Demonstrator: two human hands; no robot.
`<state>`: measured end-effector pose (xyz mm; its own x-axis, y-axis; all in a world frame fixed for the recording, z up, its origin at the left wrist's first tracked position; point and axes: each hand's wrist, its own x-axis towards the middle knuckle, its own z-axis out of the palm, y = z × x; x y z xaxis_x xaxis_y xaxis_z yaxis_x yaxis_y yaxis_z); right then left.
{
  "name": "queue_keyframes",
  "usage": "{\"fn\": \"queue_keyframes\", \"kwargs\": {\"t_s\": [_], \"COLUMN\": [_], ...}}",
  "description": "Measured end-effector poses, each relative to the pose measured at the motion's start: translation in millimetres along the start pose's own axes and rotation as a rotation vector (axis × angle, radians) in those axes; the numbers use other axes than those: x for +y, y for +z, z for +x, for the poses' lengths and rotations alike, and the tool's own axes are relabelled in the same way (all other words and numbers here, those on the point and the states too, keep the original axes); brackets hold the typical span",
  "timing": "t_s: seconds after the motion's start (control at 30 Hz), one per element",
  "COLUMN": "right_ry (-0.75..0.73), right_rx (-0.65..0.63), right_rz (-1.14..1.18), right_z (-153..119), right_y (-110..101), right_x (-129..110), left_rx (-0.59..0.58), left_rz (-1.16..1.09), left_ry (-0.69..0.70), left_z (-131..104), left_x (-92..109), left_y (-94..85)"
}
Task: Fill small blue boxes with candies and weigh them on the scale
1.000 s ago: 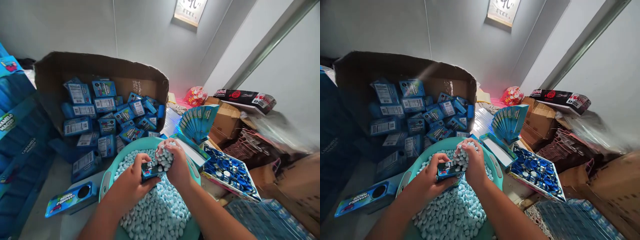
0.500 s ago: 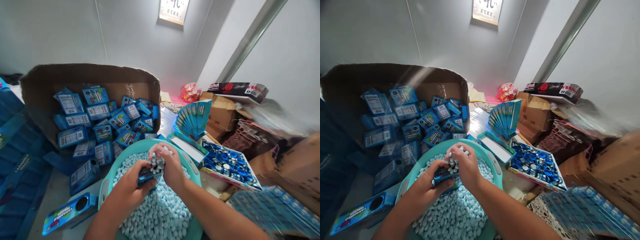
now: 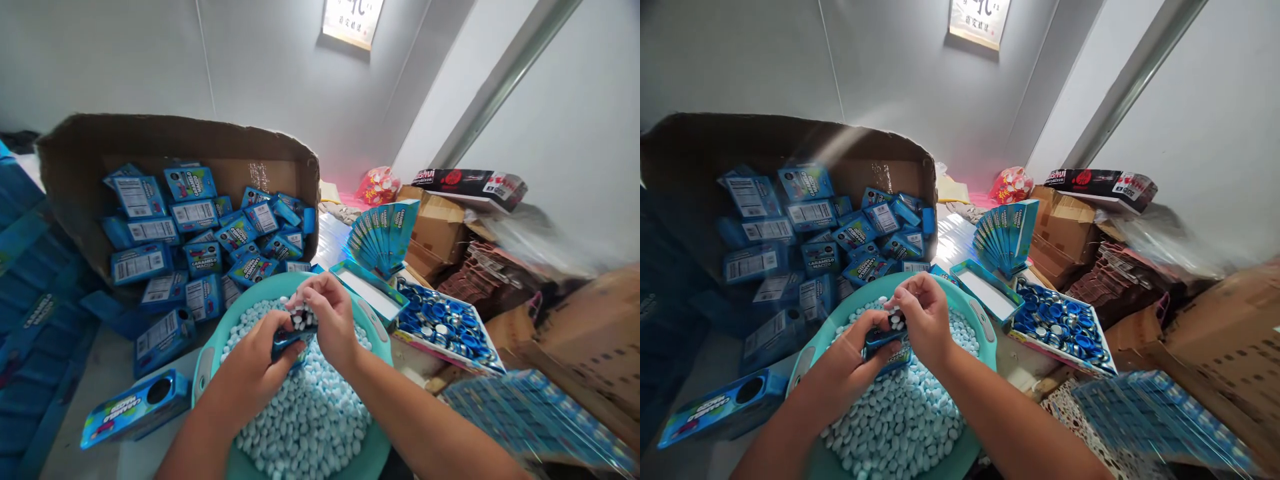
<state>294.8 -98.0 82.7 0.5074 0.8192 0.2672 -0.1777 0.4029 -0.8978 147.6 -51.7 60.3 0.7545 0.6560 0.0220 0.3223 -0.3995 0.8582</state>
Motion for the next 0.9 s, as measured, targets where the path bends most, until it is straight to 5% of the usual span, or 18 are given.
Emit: {"fn": "queue_keyframes", "kwargs": {"t_s": [0.37, 0.7, 0.9], "right_ry": [-0.042, -0.072, -0.046], "right_rx": [-0.002, -0.061, -0.136], "right_rz": [0.011, -0.064, -0.572], "right_z": [-4.4, -45.2, -38.0], "right_y": [2.9, -26.3, -57.3], "right_x": [2.4, -9.6, -20.1], "left_rx": [0.065, 0.035, 0.077], "left_rz": [-0.031, -0.039, 0.018], "left_ry": [0.044, 0.06, 0.081], "left_z": [-1.4, -5.9, -5.1], "left_x": [1.7, 9.4, 6.5], "left_y": [0.4, -3.9, -2.0]}}
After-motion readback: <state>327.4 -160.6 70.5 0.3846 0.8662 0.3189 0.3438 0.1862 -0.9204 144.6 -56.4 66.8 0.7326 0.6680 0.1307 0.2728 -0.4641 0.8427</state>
